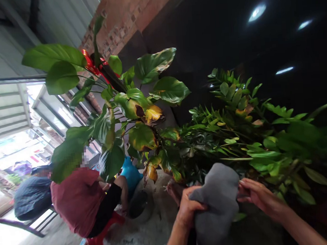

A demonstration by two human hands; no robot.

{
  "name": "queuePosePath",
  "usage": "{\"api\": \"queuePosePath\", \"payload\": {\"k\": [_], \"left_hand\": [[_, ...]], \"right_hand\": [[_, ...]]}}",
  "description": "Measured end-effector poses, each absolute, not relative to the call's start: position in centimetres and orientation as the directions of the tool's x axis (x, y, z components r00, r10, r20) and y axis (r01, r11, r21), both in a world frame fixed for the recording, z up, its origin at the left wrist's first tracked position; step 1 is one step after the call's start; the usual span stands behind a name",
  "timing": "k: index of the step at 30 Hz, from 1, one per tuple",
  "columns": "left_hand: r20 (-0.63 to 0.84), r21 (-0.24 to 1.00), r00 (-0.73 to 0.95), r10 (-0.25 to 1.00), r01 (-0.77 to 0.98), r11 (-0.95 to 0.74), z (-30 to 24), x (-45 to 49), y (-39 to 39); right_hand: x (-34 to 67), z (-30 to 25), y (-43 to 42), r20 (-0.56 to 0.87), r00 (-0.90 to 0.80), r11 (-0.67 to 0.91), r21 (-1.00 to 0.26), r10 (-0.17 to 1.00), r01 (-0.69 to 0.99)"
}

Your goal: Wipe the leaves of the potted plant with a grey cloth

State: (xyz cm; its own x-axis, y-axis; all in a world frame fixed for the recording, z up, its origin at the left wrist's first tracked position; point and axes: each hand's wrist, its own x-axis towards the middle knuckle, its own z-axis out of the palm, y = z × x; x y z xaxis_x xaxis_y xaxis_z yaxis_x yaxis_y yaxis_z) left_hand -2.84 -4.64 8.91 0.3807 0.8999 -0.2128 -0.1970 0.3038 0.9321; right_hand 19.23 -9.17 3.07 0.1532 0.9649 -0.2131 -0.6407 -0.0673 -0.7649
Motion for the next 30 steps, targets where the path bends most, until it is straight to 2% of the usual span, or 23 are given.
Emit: {"api": "queuePosePath", "payload": {"k": [4,6,9,12,14,16,18,20,22,24,28,30], "left_hand": [[0.012,0.929,0.348,0.937,-0.351,0.119,14.4,-1.6,-2.5],[0.048,0.924,0.305,0.951,-0.375,0.074,15.3,-0.7,-1.4],[-0.025,0.966,0.356,0.934,-0.233,0.114,13.1,0.0,-1.2],[-0.215,0.974,0.438,0.873,0.025,0.227,9.9,-1.0,-2.6],[-0.299,0.952,0.482,0.824,0.087,0.295,9.4,-2.2,-3.5],[-0.278,0.948,0.526,0.804,0.015,0.318,10.6,-3.2,-3.8],[-0.177,0.95,0.525,0.833,-0.131,0.285,12.7,-3.6,-3.3],[-0.093,0.94,0.438,0.894,-0.258,0.225,14.3,-3.3,-2.4],[-0.072,0.936,0.325,0.943,-0.304,0.176,14.5,-2.7,-1.5],[-0.107,0.954,0.301,0.948,-0.238,0.183,13.3,-2.0,-1.3],[-0.303,0.953,0.43,0.85,0.118,0.28,10.1,-2.6,-3.3],[-0.358,0.933,0.446,0.821,0.215,0.29,9.5,-3.9,-4.7]], "right_hand": [[18.9,3.0,-9.1,-0.212,0.186,-0.048,-0.773,0.959,-0.632],[18.8,3.1,-9.0,-0.216,0.195,-0.043,-0.766,0.957,-0.641],[18.8,3.2,-9.0,-0.225,0.194,-0.053,-0.771,0.955,-0.635],[19.0,3.0,-8.9,-0.229,0.173,-0.08,-0.793,0.958,-0.604],[19.1,2.7,-8.9,-0.207,0.156,-0.077,-0.804,0.966,-0.59],[19.1,2.7,-9.0,-0.184,0.148,-0.063,-0.805,0.972,-0.589],[19.0,2.9,-9.1,-0.182,0.148,-0.061,-0.804,0.972,-0.591],[18.9,3.2,-9.2,-0.2,0.159,-0.067,-0.797,0.967,-0.6],[18.7,3.6,-9.2,-0.22,0.173,-0.069,-0.785,0.96,-0.615],[18.6,3.9,-9.3,-0.232,0.186,-0.07,-0.784,0.955,-0.617],[18.7,3.6,-9.3,-0.247,0.177,-0.103,-0.811,0.953,-0.576],[18.9,3.4,-9.4,-0.239,0.164,-0.107,-0.817,0.957,-0.567]]}}
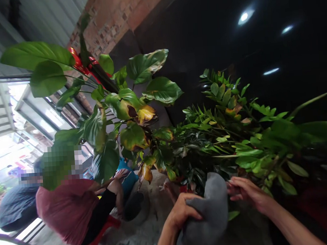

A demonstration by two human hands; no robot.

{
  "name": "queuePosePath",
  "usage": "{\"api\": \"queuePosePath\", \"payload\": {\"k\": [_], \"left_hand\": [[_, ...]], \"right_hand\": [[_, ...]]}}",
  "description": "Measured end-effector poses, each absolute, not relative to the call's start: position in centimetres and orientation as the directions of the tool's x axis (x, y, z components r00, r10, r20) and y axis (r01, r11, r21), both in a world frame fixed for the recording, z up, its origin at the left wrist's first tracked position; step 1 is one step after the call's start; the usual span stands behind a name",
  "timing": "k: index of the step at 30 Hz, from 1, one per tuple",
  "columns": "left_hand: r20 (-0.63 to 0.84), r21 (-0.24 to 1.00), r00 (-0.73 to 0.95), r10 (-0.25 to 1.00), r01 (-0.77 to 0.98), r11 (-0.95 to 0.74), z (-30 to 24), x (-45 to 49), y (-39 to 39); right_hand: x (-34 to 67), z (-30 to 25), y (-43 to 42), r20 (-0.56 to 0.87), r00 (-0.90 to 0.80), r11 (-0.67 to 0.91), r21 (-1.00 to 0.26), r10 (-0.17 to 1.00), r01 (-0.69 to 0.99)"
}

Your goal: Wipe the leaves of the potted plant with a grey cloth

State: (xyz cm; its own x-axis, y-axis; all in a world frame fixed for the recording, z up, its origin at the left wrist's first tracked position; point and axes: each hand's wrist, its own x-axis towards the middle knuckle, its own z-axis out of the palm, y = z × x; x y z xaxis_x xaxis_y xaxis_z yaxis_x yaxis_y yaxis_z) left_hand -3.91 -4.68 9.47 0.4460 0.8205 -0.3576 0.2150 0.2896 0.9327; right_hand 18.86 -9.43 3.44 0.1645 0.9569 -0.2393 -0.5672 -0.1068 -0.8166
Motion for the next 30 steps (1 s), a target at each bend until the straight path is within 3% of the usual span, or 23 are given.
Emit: {"api": "queuePosePath", "payload": {"k": [3,6,11,15,20,23,27,30], "left_hand": [[-0.328,0.944,0.416,0.848,0.163,0.285,9.9,-6.8,-5.7],[-0.24,0.966,0.326,0.914,-0.01,0.257,11.6,-9.8,-5.2],[-0.093,0.947,-0.004,0.996,-0.308,0.088,15.9,-10.7,-2.6],[-0.045,0.967,-0.122,0.992,-0.254,0.012,15.8,-7.7,-1.3],[-0.177,0.981,0.058,0.983,-0.07,0.181,12.0,-6.4,-3.3],[-0.137,0.977,0.047,0.989,-0.157,0.142,13.0,-7.4,-3.9],[0.059,0.958,-0.136,0.989,-0.271,-0.094,16.8,-6.7,-2.0],[0.051,0.959,-0.16,0.986,-0.269,-0.093,16.4,-4.9,-1.0]], "right_hand": [[19.1,3.3,-9.5,-0.225,0.156,-0.098,-0.817,0.962,-0.568],[19.2,3.3,-9.4,-0.239,0.126,-0.13,-0.819,0.963,-0.559],[18.9,3.1,-8.7,-0.258,0.112,-0.159,-0.825,0.96,-0.542],[18.5,3.1,-8.5,-0.267,0.153,-0.13,-0.801,0.951,-0.585],[18.6,3.3,-8.9,-0.279,0.156,-0.14,-0.801,0.948,-0.582],[19.0,3.2,-9.0,-0.289,0.124,-0.169,-0.802,0.949,-0.573],[19.2,3.1,-8.8,-0.292,0.107,-0.188,-0.815,0.951,-0.548],[18.8,3.0,-8.7,-0.261,0.131,-0.145,-0.814,0.956,-0.563]]}}
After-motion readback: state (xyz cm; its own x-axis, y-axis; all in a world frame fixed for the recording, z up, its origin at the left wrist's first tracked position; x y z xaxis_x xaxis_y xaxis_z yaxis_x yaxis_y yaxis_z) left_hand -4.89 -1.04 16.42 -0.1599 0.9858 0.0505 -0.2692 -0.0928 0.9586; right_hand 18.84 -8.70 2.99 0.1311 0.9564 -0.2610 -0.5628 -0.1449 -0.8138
